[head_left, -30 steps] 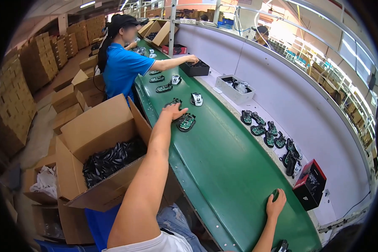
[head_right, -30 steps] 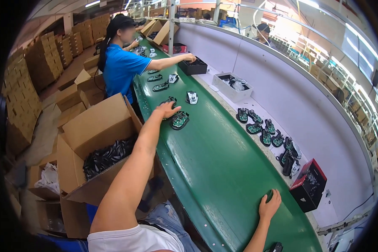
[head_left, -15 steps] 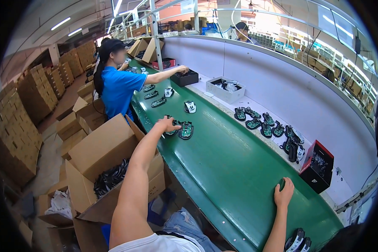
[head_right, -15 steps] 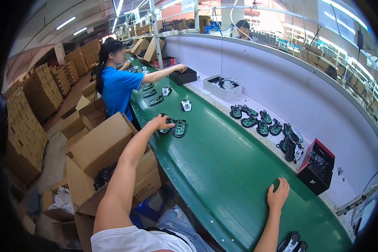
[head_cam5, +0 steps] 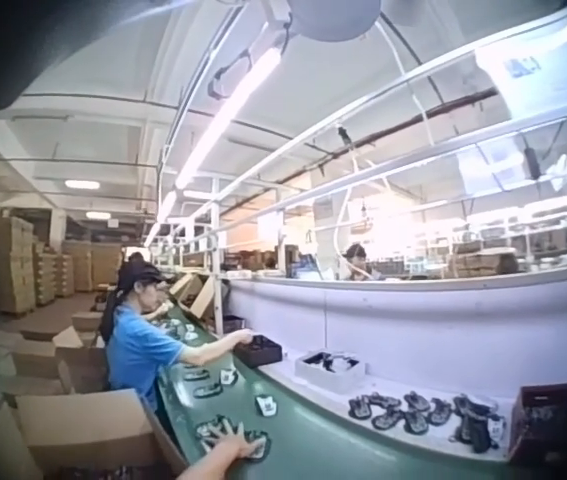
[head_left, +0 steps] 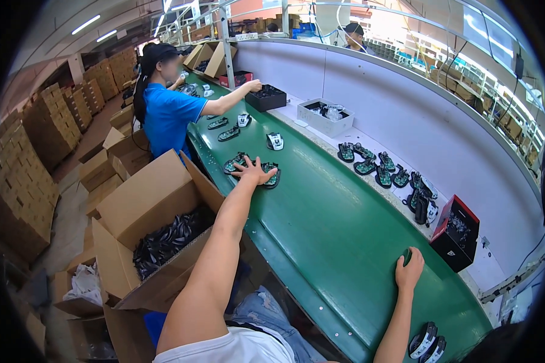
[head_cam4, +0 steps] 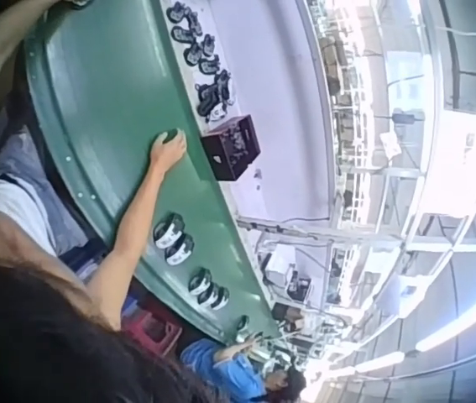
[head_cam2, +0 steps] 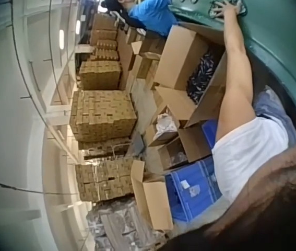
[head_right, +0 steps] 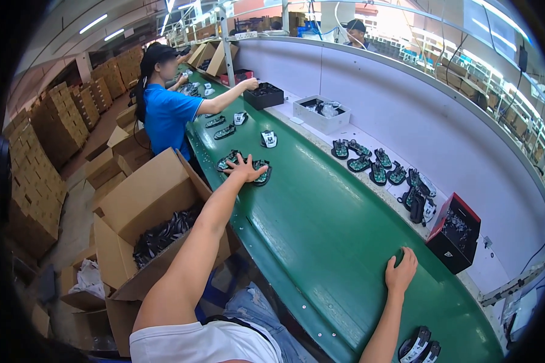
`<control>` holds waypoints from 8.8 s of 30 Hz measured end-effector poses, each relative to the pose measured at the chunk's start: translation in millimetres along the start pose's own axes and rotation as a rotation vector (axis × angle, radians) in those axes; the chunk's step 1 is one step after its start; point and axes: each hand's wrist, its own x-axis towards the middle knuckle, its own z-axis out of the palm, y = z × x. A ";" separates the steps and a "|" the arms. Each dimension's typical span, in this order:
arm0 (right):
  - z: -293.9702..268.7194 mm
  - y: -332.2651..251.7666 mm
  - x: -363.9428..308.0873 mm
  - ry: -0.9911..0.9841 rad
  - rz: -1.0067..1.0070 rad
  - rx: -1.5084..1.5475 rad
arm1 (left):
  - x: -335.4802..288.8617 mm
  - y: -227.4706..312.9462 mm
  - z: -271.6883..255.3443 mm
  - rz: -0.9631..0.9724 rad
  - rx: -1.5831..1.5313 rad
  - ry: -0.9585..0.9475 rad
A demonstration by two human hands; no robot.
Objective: The person assembles computer mice along a conveyor belt by retrieving scroll wheels from a box, fitting them onto mouse circuit boards, and attaching mouse shells by hand.
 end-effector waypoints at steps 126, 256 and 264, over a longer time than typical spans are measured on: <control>-89.0 -85.3 -105.9 -0.224 -0.138 -0.185 | -257.3 135.0 112.2 1.705 -0.078 0.235; -163.0 -26.1 -137.9 0.180 0.416 0.776 | -274.1 154.3 91.8 0.804 -1.219 -1.523; -156.8 -40.3 -161.4 0.219 0.497 0.688 | -271.5 138.6 98.1 0.770 -1.512 -1.348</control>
